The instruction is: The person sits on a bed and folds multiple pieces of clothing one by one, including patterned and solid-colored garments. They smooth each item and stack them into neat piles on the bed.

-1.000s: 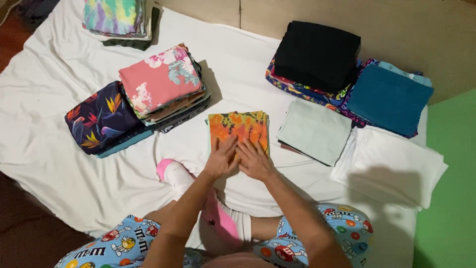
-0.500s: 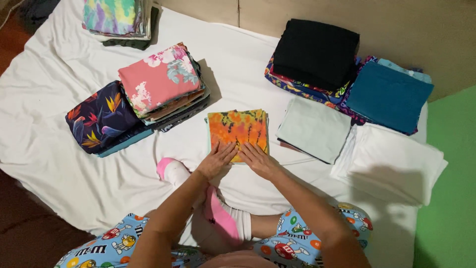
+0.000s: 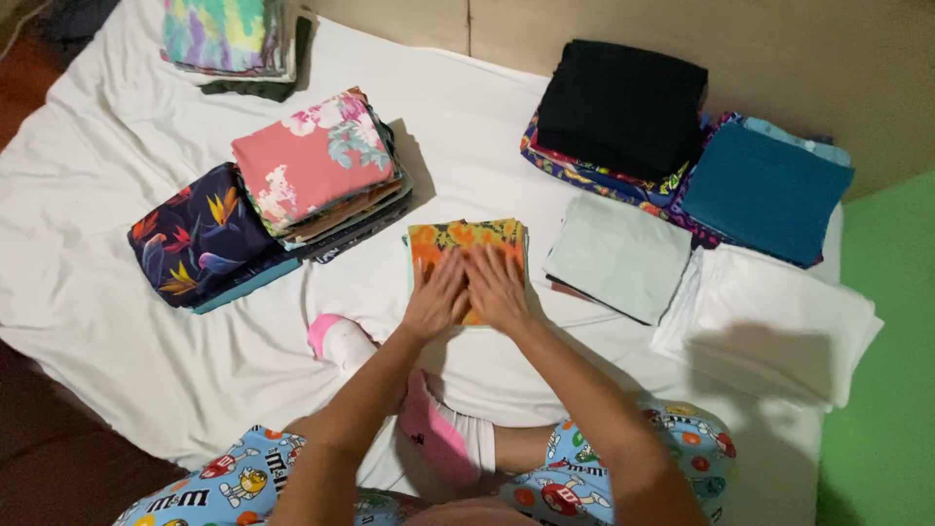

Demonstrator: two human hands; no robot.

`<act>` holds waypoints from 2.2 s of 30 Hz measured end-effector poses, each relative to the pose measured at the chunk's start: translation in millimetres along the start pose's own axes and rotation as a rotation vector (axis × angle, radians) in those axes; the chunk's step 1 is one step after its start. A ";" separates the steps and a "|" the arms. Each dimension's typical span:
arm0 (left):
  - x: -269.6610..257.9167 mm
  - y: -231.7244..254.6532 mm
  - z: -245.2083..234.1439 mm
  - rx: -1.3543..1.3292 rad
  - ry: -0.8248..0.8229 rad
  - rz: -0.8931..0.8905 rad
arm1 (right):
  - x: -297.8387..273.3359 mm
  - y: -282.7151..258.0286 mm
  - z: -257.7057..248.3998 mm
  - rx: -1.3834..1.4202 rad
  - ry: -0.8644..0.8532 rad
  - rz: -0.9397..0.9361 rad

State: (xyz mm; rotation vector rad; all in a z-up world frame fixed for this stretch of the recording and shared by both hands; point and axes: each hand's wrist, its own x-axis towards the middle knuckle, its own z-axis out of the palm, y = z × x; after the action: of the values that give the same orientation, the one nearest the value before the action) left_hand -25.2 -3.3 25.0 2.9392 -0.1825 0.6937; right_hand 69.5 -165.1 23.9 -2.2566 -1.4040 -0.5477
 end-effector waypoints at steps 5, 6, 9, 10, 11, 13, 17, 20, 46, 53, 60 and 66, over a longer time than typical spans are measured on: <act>23.2 2.6 43.9 0.098 -0.173 -0.218 | 19.5 7.3 13.0 -0.078 -0.214 0.272; 24.7 3.5 46.4 0.092 -0.166 -0.235 | 21.6 7.8 7.9 -0.079 -0.242 0.308; 25.5 0.6 45.1 0.115 -0.085 -0.237 | 22.6 11.0 5.3 -0.180 -0.214 0.307; 25.8 -3.6 45.7 0.114 -0.089 -0.237 | 22.2 13.6 4.9 -0.177 -0.217 0.310; 25.8 -7.5 46.1 0.112 -0.079 -0.262 | 21.4 16.1 4.4 -0.127 -0.258 0.349; 29.6 -14.1 48.0 0.106 -0.067 -0.284 | 20.6 23.9 6.3 -0.082 -0.297 0.391; 26.6 -16.9 39.0 0.085 -0.175 -0.443 | 18.7 20.8 5.1 -0.216 -0.271 0.499; 40.4 -0.4 9.6 0.093 -0.276 -0.543 | 24.9 9.6 -8.8 -0.296 -0.213 0.541; 45.6 72.5 77.9 -0.709 -0.365 -0.623 | -82.4 130.6 -57.4 -0.297 0.214 0.300; 98.9 118.2 80.5 -1.582 -0.387 -0.934 | -68.4 117.8 -103.8 0.367 0.324 0.895; 149.8 130.1 50.1 -2.035 -0.477 -1.106 | -60.7 109.9 -119.9 0.250 0.087 0.550; 139.3 95.9 238.0 -1.848 -0.426 -1.223 | -68.3 124.7 -130.6 0.263 0.179 0.520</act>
State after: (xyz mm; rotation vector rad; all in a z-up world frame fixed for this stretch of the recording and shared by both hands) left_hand 188.8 -143.8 -115.5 0.9300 0.5699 -0.2962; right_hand 140.6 -336.3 77.8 -2.1722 -0.7096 -0.3533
